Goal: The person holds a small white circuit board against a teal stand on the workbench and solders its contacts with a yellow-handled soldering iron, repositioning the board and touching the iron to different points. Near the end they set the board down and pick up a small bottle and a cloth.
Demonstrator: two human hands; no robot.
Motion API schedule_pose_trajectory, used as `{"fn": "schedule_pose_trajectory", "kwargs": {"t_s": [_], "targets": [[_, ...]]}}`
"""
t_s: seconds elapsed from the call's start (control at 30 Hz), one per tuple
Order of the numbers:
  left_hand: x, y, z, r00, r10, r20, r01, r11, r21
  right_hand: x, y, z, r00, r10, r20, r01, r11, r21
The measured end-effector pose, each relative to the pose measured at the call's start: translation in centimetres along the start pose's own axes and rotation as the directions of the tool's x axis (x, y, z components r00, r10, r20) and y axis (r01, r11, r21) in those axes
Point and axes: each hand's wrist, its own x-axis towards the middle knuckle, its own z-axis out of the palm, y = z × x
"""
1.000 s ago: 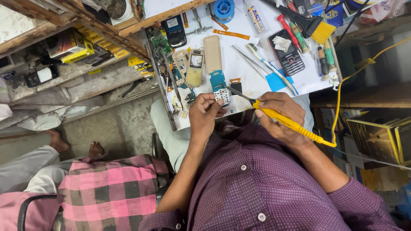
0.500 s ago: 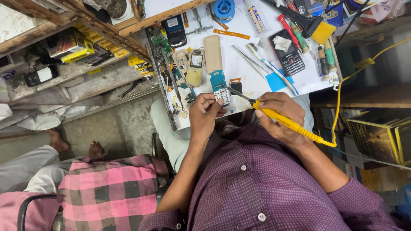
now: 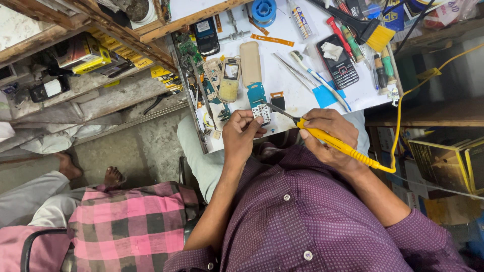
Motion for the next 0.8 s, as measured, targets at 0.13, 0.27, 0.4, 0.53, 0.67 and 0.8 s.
{"fn": "schedule_pose_trajectory", "kwargs": {"t_s": [0.13,0.27,0.4,0.53,0.67,0.8], "targets": [[0.0,0.3,0.2,1.0,0.007,0.001,-0.007,1.0,0.001,0.1,0.0,-0.1,1.0,0.011,-0.002,-0.011,1.0,-0.003],[-0.1,0.7,0.3,1.0,0.005,0.001,-0.005,1.0,0.012,0.3,-0.2,-0.3,1.0,0.009,0.009,-0.009,1.0,-0.001],[-0.2,0.9,0.4,1.0,0.0,0.003,0.0,1.0,0.006,0.5,-0.5,-0.6,1.0,0.024,0.019,-0.024,1.0,0.0],[-0.2,1.1,0.4,1.0,-0.007,0.003,0.007,1.0,-0.006,0.8,-0.7,-0.6,1.0,-0.001,0.021,0.001,1.0,0.001],[-0.2,1.3,0.3,1.0,-0.013,-0.002,0.013,1.0,0.011,1.1,-0.8,-0.6,1.0,0.006,0.019,-0.006,1.0,-0.002],[-0.3,1.5,0.2,1.0,-0.009,0.003,0.009,1.0,0.002,1.3,-1.1,-0.7,1.0,0.001,0.02,-0.001,1.0,0.007]]}}
